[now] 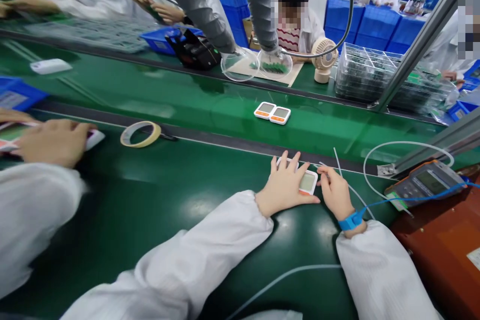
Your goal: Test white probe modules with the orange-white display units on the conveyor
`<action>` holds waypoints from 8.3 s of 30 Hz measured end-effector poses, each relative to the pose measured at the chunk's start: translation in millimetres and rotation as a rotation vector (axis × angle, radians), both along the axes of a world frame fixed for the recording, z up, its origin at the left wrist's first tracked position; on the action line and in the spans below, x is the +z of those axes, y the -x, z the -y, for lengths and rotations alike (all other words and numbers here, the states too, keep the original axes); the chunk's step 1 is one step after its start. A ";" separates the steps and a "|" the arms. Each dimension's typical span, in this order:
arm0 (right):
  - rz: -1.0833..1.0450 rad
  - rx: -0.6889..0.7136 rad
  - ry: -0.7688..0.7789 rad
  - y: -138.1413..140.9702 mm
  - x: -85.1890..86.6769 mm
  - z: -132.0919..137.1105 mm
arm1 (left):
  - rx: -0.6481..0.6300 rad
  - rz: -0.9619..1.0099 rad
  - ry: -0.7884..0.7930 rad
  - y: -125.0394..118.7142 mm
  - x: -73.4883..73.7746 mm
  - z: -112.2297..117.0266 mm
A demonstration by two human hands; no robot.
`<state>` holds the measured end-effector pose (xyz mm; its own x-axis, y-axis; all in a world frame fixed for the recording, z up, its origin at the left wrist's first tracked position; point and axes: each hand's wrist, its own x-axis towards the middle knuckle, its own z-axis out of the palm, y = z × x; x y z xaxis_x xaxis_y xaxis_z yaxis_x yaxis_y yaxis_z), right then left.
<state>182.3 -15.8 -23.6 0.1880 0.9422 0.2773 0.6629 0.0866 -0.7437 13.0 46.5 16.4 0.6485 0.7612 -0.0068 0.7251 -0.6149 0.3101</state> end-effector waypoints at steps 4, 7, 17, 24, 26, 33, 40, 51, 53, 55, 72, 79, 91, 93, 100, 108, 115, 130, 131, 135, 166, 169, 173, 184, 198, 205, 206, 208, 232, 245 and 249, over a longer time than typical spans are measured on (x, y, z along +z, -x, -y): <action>0.015 0.030 0.008 0.2 1.8 0.8 | 0.059 -0.033 -0.056 -5.8 -0.4 16.0; 0.032 0.038 0.006 0.7 3.0 0.7 | 0.051 -0.020 -0.066 -7.6 2.9 14.2; 0.066 0.047 0.010 2.4 -0.4 -1.4 | 0.155 0.041 -0.192 -23.7 22.1 -73.5; 0.081 0.060 0.007 2.9 -0.7 -1.0 | 0.146 0.012 -0.143 -86.3 16.4 -171.6; 0.088 0.063 0.013 2.8 -0.8 -1.0 | 0.185 0.017 -0.142 -94.1 6.0 -186.7; 0.105 0.070 0.011 2.7 -1.9 -1.3 | 0.237 0.202 -0.089 -75.0 -19.6 -154.5; 0.144 0.095 0.011 -0.4 -2.1 -2.0 | 0.096 0.333 -0.092 -7.5 -39.3 -27.9; 0.215 0.086 0.014 -4.1 -6.6 -6.0 | 0.089 0.232 -0.163 -12.8 -40.7 -10.1; 0.230 0.088 0.016 -4.4 -5.6 -6.8 | 0.099 0.228 -0.174 -14.9 -41.6 -10.3; 0.243 0.091 0.020 -4.3 -4.0 -7.2 | 0.106 0.226 -0.182 -15.8 -41.8 -10.3; 0.231 0.124 0.047 -2.4 -1.6 -1.6 | 0.057 0.216 -0.147 -7.7 -35.8 0.9; 0.231 0.137 0.050 -0.1 1.3 8.5 | 0.041 0.219 -0.085 -3.1 -32.1 4.4; 0.332 0.266 0.169 15.1 34.2 26.9 | -0.015 0.326 -0.051 14.9 -35.6 13.3; 0.376 0.312 0.230 16.2 51.9 35.8 | -0.018 0.358 -0.039 21.7 -38.1 15.0; 0.794 -0.223 0.260 -19.1 70.9 53.2 | -0.014 0.354 -0.034 21.7 -34.6 11.7; 0.542 0.010 0.361 -33.4 24.9 79.8 | -0.031 0.360 -0.042 21.3 -36.6 10.8; 0.380 0.385 0.264 -16.9 37.0 87.9 | -0.018 0.487 -0.031 18.4 -39.0 7.2; 0.390 0.209 0.180 -10.5 19.6 82.6 | 0.242 0.854 -0.061 30.7 -36.4 -18.7; 0.406 0.174 0.170 -11.7 16.8 82.0 | 0.245 0.862 -0.058 30.8 -37.2 -19.6; 0.444 0.122 0.148 -15.4 12.7 80.3 | 0.213 0.859 -0.028 28.4 -39.1 -17.6; 0.555 -0.029 0.008 -10.1 -3.3 76.6 | 0.245 0.638 -0.120 71.1 1.4 -18.0; 0.499 0.019 -0.019 -11.6 -2.3 76.7 | 0.236 0.526 -0.170 97.4 7.1 -0.4; 0.450 0.059 -0.051 -3.5 -2.0 75.1 | 0.437 0.280 -0.305 153.5 5.8 22.2; 0.470 0.287 -0.021 13.7 8.7 74.7 | 0.550 -0.043 -0.263 208.7 -14.9 36.8; 0.317 0.247 -0.036 31.6 7.8 77.1 | 0.339 0.789 0.685 84.0 0.0 23.3; 0.198 0.011 -0.291 7.7 27.3 86.4 | -0.018 1.311 1.496 -11.8 -30.2 71.5; 0.217 0.021 -0.308 7.3 29.6 87.1 | -0.050 1.291 1.533 -10.3 -31.6 73.8; 0.226 0.054 -0.325 9.0 32.4 88.4 | -0.089 1.296 1.550 -3.8 -31.0 75.6; 0.183 -0.002 -0.394 24.0 38.5 99.2 | -0.016 1.338 1.374 2.1 -15.2 82.8; 0.139 0.059 -0.307 21.8 34.1 95.7 | -0.077 1.277 1.325 2.6 -9.6 84.0; 0.131 0.072 -0.279 23.7 35.0 96.3 | -0.091 1.231 1.258 1.6 -11.1 84.4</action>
